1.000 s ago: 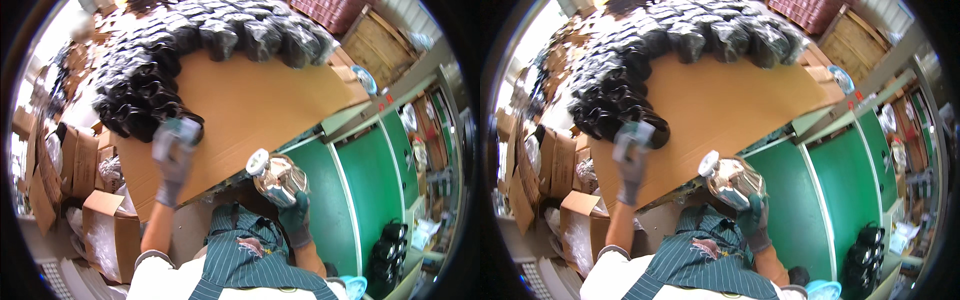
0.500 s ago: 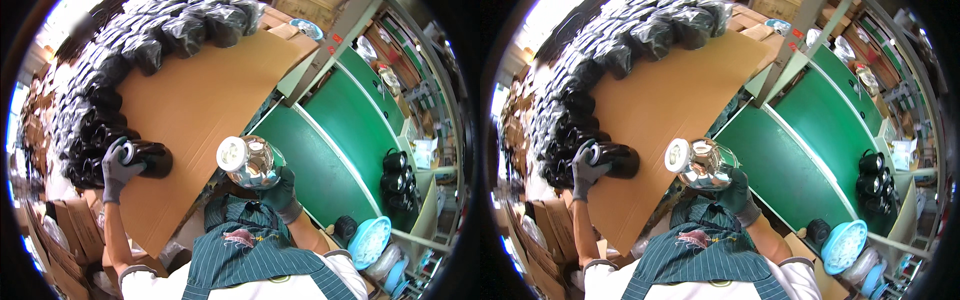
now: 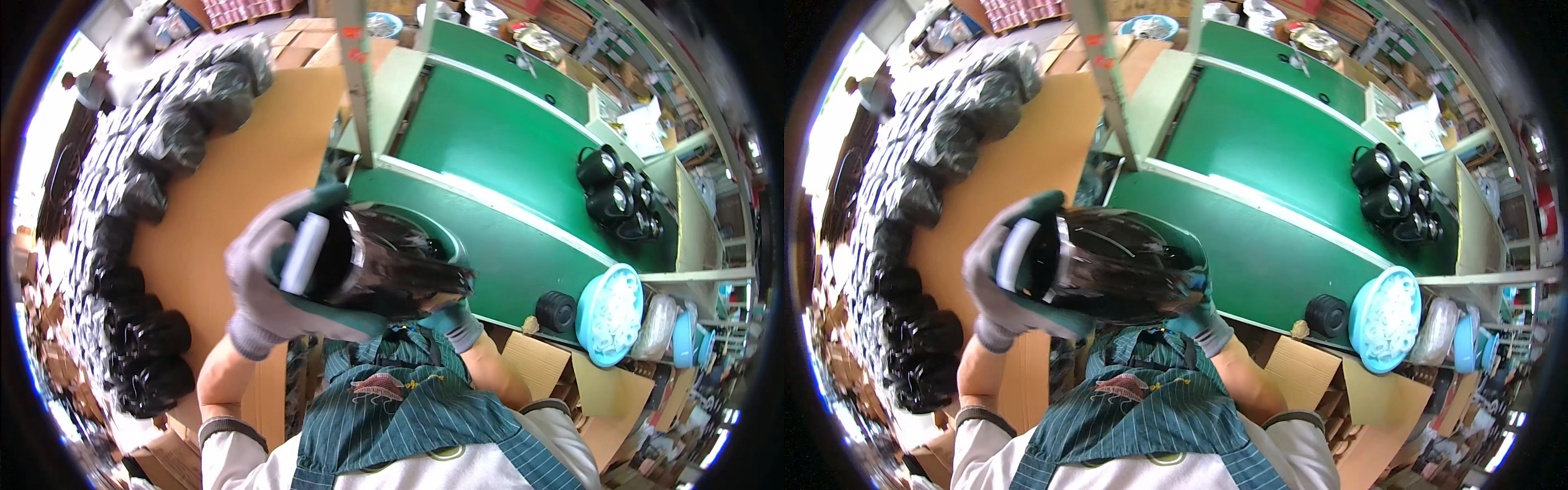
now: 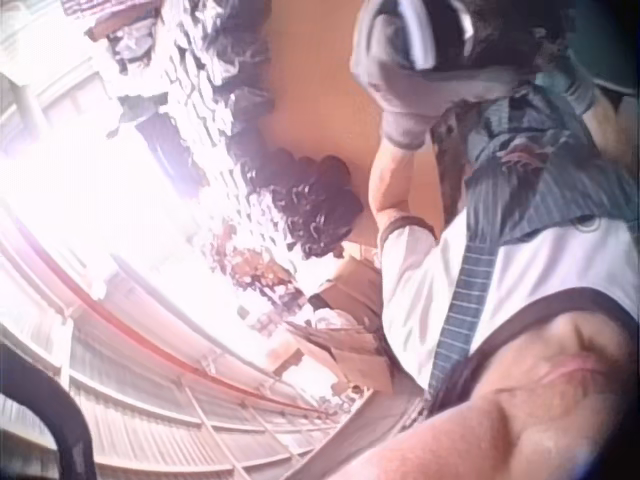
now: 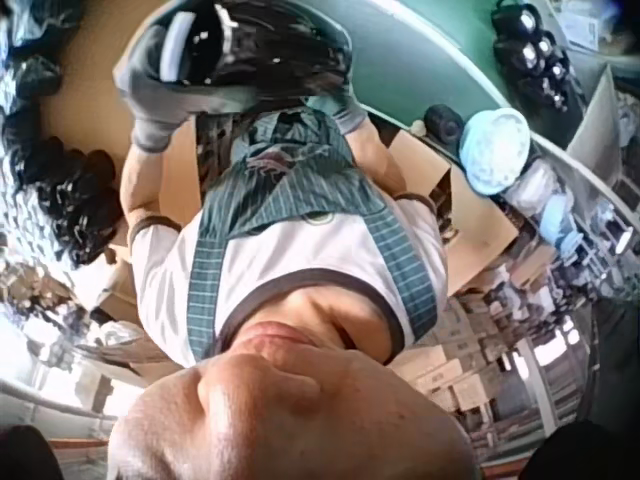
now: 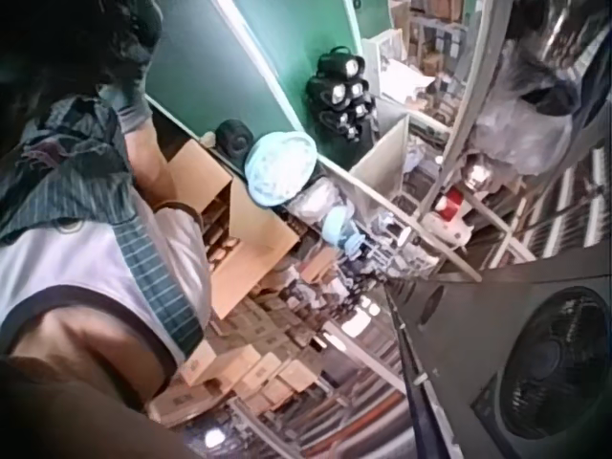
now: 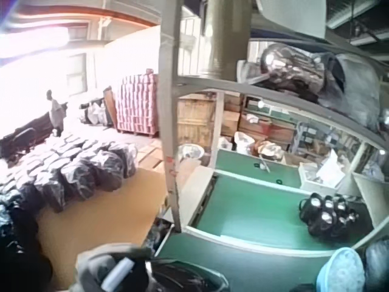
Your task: The person assembles black electric kettles by inserting a metal rod into the base, attaching a lid, and placing a white ring on top. The person handles the kettles one at a time and places the finished units on a green workbench.
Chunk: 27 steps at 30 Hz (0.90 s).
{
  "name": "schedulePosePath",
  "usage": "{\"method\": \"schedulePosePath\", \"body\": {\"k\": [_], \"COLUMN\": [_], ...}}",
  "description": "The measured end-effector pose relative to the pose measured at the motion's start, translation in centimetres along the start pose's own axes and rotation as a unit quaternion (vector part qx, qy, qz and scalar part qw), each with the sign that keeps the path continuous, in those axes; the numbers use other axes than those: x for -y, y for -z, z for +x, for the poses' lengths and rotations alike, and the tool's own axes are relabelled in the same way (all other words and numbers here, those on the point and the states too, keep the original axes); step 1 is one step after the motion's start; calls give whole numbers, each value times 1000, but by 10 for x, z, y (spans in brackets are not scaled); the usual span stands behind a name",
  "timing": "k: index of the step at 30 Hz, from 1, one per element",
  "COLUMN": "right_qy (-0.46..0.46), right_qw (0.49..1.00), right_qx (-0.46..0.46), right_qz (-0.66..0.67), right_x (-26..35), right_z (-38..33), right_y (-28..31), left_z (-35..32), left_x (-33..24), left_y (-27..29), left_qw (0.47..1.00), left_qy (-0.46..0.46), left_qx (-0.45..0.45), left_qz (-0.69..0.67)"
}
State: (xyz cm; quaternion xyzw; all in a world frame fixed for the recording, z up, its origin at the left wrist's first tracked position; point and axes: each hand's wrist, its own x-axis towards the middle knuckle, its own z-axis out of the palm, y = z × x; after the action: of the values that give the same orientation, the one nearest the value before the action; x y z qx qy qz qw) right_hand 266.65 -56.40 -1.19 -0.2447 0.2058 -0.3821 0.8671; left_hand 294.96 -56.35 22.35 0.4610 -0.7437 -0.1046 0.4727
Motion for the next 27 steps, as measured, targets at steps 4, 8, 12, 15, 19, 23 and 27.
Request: {"method": "schedulePosePath", "body": {"k": [4, 8, 12, 15, 19, 23, 27], "right_qy": [36, 11, 72, 141, 248, 341, 290], "right_qw": [990, 999, 992, 983, 930, 849, 812], "right_qx": [-19, -28, -88, -118, -219, -394, -438], "right_qz": [-138, 44, 51, -21, -158, -92, -254], "right_x": [44, 82, 119, 141, 156, 178, 240], "right_z": [-18, -36, -48, -53, -66, -59, -60], "right_y": [33, 87, 99, 118, 139, 140, 124], "left_z": [44, 93, 135, 159, 183, 190, 198], "left_x": [-6, -6, -7, -9, 0, 19, 38], "left_y": [-72, -123, -160, -191, -237, -302, -375], "left_qw": [993, 983, 979, 973, 976, 944, 918], "left_qy": [-108, -142, -136, -145, -88, 130, 203], "left_qx": [50, 85, 119, 133, 143, 122, 114], "left_qz": [-5, -85, -95, -117, -137, -277, -322]}}
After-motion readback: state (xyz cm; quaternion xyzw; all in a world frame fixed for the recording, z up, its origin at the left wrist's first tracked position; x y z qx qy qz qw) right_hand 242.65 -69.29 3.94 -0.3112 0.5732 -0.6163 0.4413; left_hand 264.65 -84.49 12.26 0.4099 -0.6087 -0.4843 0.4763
